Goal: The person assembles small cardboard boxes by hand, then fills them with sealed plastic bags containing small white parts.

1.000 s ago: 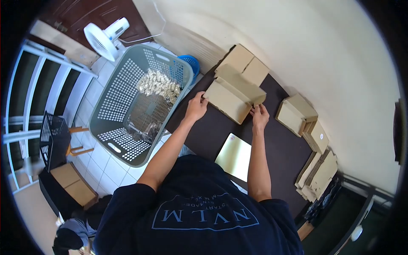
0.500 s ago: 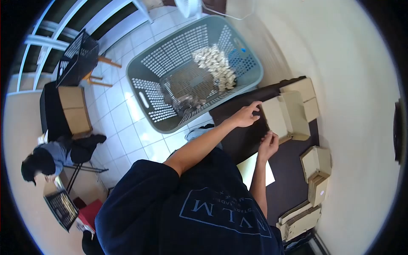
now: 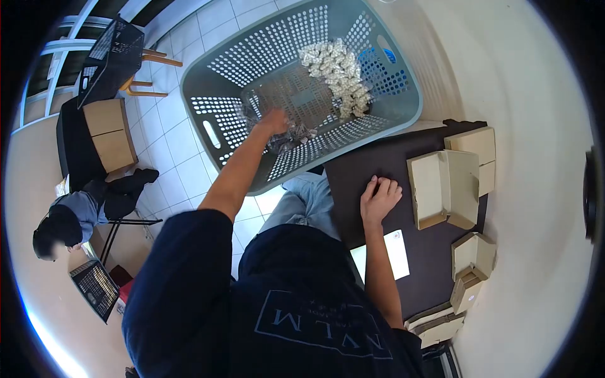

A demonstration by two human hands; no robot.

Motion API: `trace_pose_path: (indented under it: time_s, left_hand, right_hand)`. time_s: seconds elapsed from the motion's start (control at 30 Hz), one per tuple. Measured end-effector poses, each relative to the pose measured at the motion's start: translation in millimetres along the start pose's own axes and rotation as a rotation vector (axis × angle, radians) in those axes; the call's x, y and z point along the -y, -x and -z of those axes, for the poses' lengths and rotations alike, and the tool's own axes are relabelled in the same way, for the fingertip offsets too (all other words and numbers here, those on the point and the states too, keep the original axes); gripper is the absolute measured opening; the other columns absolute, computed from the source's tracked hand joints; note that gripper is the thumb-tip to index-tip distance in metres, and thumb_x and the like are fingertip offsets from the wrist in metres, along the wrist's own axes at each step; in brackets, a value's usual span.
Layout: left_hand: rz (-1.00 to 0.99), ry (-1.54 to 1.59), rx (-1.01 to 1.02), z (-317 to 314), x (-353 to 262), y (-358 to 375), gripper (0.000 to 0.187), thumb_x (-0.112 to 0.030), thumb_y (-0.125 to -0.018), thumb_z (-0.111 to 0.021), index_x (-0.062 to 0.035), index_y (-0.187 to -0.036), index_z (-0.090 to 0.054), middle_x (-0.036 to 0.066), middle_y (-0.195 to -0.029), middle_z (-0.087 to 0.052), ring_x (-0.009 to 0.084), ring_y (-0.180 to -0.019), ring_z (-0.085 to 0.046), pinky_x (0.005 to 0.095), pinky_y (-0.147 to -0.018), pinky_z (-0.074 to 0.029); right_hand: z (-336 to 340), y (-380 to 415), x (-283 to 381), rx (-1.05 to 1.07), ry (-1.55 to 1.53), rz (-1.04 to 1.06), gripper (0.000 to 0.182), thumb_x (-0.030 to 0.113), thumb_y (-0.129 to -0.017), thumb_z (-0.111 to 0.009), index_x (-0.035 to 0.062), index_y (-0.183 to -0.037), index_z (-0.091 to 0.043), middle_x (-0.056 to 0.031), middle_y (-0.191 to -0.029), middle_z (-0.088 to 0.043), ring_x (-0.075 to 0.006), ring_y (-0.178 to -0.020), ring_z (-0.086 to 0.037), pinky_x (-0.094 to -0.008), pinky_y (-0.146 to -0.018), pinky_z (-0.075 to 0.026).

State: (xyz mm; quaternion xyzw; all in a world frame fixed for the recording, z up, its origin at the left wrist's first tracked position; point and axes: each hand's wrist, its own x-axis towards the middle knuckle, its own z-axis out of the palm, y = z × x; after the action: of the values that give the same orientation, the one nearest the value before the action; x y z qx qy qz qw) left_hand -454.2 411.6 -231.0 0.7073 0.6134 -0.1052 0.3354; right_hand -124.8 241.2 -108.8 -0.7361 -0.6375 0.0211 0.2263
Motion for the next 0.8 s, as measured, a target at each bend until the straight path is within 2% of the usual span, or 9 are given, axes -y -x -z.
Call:
trace_pose_path:
  time_s: [0.07, 0.17, 0.27, 0.43, 0.53, 0.6, 0.67, 0.73, 0.8]
  left_hand:
    - [0.037, -0.374, 0.218, -27, 9, -1, 0.028, -0.027, -0.082, -0.064, -0.0110, -0.103, -0.071, 0.015, -0.108, -0.068, 0.0344, -0.103, -0.065, 0.0451, -0.088, -0.052]
    - [0.134, -0.513, 0.347, -41, -7, 1, 0.029, -0.024, -0.084, -0.061, -0.0135, -0.110, -0.071, 0.010, -0.117, -0.067, 0.0316, -0.113, -0.060, 0.0446, -0.089, -0.052]
    - [0.125, -0.542, 0.262, -87, 26, -19, 0.031, -0.018, -0.086, -0.059, -0.0147, -0.115, -0.069, 0.007, -0.118, -0.067, 0.0299, -0.118, -0.057, 0.0452, -0.090, -0.051]
    - [0.094, -0.421, 0.152, -44, 22, -9, 0.024, -0.013, -0.086, -0.056, -0.0086, -0.102, -0.072, 0.013, -0.106, -0.070, 0.0285, -0.099, -0.067, 0.0417, -0.081, -0.054]
    - [-0.079, -0.166, 0.123, -7, 17, -6, 0.020, -0.012, -0.084, -0.056, -0.0026, -0.095, -0.070, 0.014, -0.085, -0.070, 0.0247, -0.081, -0.069, 0.0386, -0.069, -0.055]
    - [-0.027, 0.690, 0.022, 23, 2, 14, 0.017, -0.012, -0.083, -0.058, 0.0009, -0.089, -0.067, 0.011, -0.069, -0.064, 0.0184, -0.071, -0.066, 0.0352, -0.061, -0.052]
    - [-0.045, 0.798, -0.046, 62, -34, 52, 0.017, -0.012, -0.086, -0.058, 0.0006, -0.093, -0.066, 0.006, -0.074, -0.062, 0.0118, -0.073, -0.061, 0.0310, -0.062, -0.051]
    - [-0.141, 1.505, -0.135, 79, -56, 87, 0.017, -0.008, -0.088, -0.055, -0.0003, -0.099, -0.064, 0.004, -0.085, -0.063, 0.0132, -0.079, -0.062, 0.0311, -0.069, -0.053]
    - [-0.326, 1.879, -0.247, 82, -82, 121, 0.019, -0.004, -0.088, -0.053, -0.0021, -0.105, -0.061, 0.005, -0.093, -0.063, 0.0157, -0.085, -0.063, 0.0342, -0.076, -0.055]
  right_hand:
    - [-1, 2, -1, 0.006, 0.014, -0.005, 0.015, 0.016, -0.088, -0.062, 0.0059, -0.079, -0.054, -0.0120, -0.080, -0.048, -0.0316, -0.076, -0.048, -0.0438, -0.068, -0.036]
    - [-2, 2, -2, 0.004, 0.028, -0.007, 0.018, 0.017, -0.088, -0.061, 0.0059, -0.078, -0.052, -0.0122, -0.079, -0.046, -0.0312, -0.076, -0.047, -0.0438, -0.067, -0.035]
    - [-3, 4, -1, 0.009, 0.028, -0.010, 0.018, 0.017, -0.089, -0.061, 0.0056, -0.077, -0.051, -0.0127, -0.079, -0.046, -0.0310, -0.076, -0.046, -0.0437, -0.067, -0.035]
    - [-2, 1, 1, 0.016, 0.022, -0.010, 0.018, 0.015, -0.088, -0.061, 0.0048, -0.077, -0.051, -0.0136, -0.079, -0.046, -0.0317, -0.076, -0.045, -0.0437, -0.069, -0.035]
    - [0, 0, 1, -0.019, 0.000, 0.005, 0.018, 0.014, -0.088, -0.061, 0.0047, -0.077, -0.051, -0.0133, -0.079, -0.046, -0.0316, -0.076, -0.045, -0.0433, -0.069, -0.035]
    - [2, 0, 0, -0.024, -0.047, 0.005, 0.019, 0.015, -0.086, -0.063, 0.0057, -0.073, -0.052, -0.0122, -0.077, -0.047, -0.0317, -0.078, -0.047, -0.0442, -0.070, -0.036]
    - [5, 2, -6, -0.023, -0.089, 0.015, 0.019, 0.016, -0.085, -0.064, 0.0054, -0.074, -0.054, -0.0121, -0.079, -0.049, -0.0317, -0.077, -0.049, -0.0444, -0.069, -0.037]
    - [11, -3, -5, -0.023, -0.131, 0.006, 0.019, 0.017, -0.085, -0.066, 0.0051, -0.074, -0.056, -0.0120, -0.080, -0.052, -0.0316, -0.076, -0.050, -0.0446, -0.069, -0.039]
    - [24, -16, 0, 0.143, -0.453, -0.252, 0.020, 0.021, -0.086, -0.069, 0.0034, -0.080, -0.062, -0.0136, -0.088, -0.058, -0.0290, -0.079, -0.058, -0.0419, -0.069, -0.045]
